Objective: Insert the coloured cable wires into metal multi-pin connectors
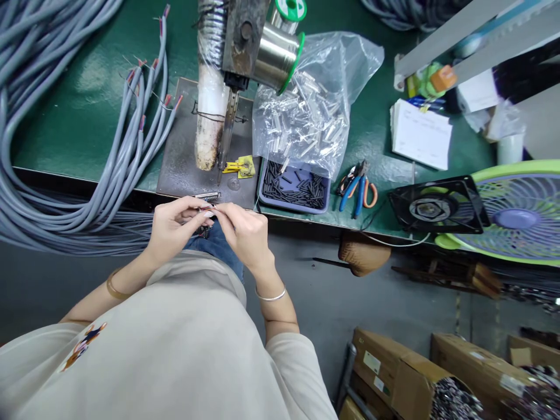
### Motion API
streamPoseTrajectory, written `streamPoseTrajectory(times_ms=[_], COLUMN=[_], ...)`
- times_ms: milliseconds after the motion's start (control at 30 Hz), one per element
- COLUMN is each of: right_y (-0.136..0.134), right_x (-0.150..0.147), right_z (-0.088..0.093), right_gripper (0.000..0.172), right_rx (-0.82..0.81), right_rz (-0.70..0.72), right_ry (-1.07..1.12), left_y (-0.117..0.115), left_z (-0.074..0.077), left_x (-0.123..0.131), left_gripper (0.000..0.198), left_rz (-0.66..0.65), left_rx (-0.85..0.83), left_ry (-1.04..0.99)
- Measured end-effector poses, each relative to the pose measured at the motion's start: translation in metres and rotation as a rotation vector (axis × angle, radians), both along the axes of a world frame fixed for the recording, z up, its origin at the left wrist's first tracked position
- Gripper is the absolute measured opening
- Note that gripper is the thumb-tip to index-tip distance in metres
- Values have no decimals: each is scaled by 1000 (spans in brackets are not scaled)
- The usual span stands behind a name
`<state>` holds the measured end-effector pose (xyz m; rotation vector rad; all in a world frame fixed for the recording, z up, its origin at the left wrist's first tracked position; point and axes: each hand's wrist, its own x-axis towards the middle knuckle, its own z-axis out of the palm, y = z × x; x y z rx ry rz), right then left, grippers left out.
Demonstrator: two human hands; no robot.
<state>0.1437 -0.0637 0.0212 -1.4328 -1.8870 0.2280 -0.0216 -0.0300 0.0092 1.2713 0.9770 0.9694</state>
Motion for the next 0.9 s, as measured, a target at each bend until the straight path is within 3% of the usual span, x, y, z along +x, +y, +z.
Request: streamPoseTrajectory(times_ms=[67, 133, 233, 367, 433, 533, 700, 767, 900], right_y=[-1, -2, -7, -10, -9, -5, 5, 6, 4], right_x=[1, 2, 5, 7, 6, 3, 0, 0, -4], right_z=[2, 3, 4, 4, 3, 0, -7, -8, -12], right_gripper=[11, 15, 22, 17, 14, 6, 14, 12, 9], right_rx=[-31, -54, -6, 202, 186, 23, -237, -208, 31], right_rz=[3, -31, -199, -365, -360, -293, -139, -137, -191], right_ry=[12, 62, 245, 557, 563, 490, 601, 613, 415], left_y=[-5, -7, -5, 5, 9, 10, 3, 0, -2], left_z=[0, 1, 4, 7, 8, 11, 13, 11, 4], left_x=[2, 3, 4, 2, 1, 1, 2, 3, 6], left_gripper=[9, 7, 13, 31, 35, 35, 29, 24, 17], left_rz=[34, 54, 41, -45, -75, -98, -123, -89, 39], left_rx=[163, 196, 11, -233, -278, -301, -254, -193, -45], left_ry=[95, 115, -19, -227, -273, -288, -243, -208, -146])
